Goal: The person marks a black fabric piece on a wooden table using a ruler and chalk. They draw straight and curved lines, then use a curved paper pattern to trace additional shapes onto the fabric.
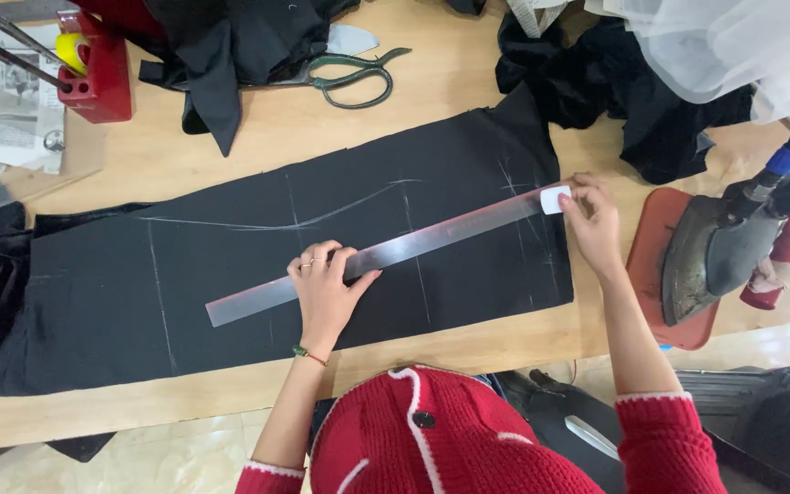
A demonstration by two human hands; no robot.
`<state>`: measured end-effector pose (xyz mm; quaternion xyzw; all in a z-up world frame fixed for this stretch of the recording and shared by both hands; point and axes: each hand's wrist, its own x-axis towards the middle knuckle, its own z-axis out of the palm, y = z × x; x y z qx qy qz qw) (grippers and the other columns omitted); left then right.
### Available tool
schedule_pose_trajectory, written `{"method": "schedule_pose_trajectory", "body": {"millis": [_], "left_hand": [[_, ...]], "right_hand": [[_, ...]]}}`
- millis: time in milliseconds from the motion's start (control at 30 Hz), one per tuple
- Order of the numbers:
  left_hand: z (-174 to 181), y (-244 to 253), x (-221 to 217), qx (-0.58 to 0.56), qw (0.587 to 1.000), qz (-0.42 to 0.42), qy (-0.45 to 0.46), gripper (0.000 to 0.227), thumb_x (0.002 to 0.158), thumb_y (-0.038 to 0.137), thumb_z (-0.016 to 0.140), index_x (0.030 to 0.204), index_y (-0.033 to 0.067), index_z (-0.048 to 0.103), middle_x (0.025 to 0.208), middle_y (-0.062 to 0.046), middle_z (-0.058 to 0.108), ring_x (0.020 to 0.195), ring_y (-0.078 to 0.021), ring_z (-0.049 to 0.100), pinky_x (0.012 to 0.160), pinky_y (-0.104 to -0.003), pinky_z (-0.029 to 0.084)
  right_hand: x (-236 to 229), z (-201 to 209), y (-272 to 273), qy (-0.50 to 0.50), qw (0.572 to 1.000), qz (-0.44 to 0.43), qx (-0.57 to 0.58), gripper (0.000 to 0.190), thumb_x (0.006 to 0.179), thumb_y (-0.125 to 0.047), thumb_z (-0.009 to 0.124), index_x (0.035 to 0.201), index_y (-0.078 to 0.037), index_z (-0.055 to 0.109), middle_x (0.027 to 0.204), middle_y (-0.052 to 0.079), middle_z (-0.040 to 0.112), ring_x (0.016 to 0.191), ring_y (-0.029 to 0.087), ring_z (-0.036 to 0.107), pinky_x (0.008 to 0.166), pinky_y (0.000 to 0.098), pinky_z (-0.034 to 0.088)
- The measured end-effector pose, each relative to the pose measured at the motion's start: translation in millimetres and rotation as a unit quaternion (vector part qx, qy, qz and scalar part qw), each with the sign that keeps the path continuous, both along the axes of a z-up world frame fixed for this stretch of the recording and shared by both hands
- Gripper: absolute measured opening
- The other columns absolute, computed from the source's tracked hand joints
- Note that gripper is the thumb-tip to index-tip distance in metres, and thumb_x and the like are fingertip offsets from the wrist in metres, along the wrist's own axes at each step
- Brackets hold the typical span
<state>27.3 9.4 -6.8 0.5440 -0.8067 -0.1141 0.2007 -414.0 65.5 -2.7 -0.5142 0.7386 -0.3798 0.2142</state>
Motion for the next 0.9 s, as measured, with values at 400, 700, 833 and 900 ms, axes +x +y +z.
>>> {"method": "schedule_pose_trajectory", "body": {"millis": [400, 700, 833, 900], "left_hand": [[9.9, -1.3, -1.2, -0.008, 1.0, -0.006, 0.002, 0.04, 0.082, 0.053, 0.081, 0.104, 0.024, 0.064, 0.111, 0.003, 0.053, 0.11, -0.0171, 0.054, 0.094, -0.042, 0.036], [7.0, 0.0, -0.5, -0.004, 1.0, -0.003, 0.01, 0.039, 0.083, 0.051, 0.08, 0.106, 0.0242, 0.063, 0.112, 0.004, 0.053, 0.111, -0.0166, 0.054, 0.096, -0.042, 0.036], [3.5, 0.2, -1.0, -0.009, 1.0, -0.001, 0.0, 0.041, 0.083, 0.052, 0.08, 0.107, 0.0245, 0.064, 0.113, 0.004, 0.053, 0.112, -0.0169, 0.054, 0.097, -0.043, 0.036], [2.6, -0.3, -0.6, -0.003, 1.0, -0.004, 0.008, 0.04, 0.083, 0.051, 0.081, 0.107, 0.0242, 0.063, 0.112, 0.004, 0.052, 0.111, -0.017, 0.053, 0.096, -0.042, 0.036]], "right_hand": [[20.1, 2.3, 12.3, -0.003, 0.998, -0.026, -0.049, 0.021, 0.106, -0.018, 0.07, 0.101, 0.001, 0.063, 0.135, 0.026, 0.06, 0.134, 0.045, 0.053, 0.115, 0.0555, 0.037], [26.6, 6.8, 13.7, 0.016, 0.998, -0.036, -0.04, 0.018, 0.105, -0.017, 0.071, 0.1, -0.001, 0.064, 0.136, 0.023, 0.061, 0.135, 0.045, 0.052, 0.114, 0.0559, 0.039], [25.6, 4.1, 15.2, 0.013, 0.998, -0.042, -0.035, 0.018, 0.105, -0.017, 0.072, 0.1, -0.001, 0.065, 0.136, 0.024, 0.062, 0.134, 0.046, 0.053, 0.113, 0.0572, 0.039], [27.8, 6.4, 15.3, 0.019, 0.998, -0.04, -0.034, 0.018, 0.106, -0.017, 0.071, 0.102, -0.001, 0.065, 0.136, 0.024, 0.061, 0.135, 0.047, 0.051, 0.114, 0.058, 0.038]]}}
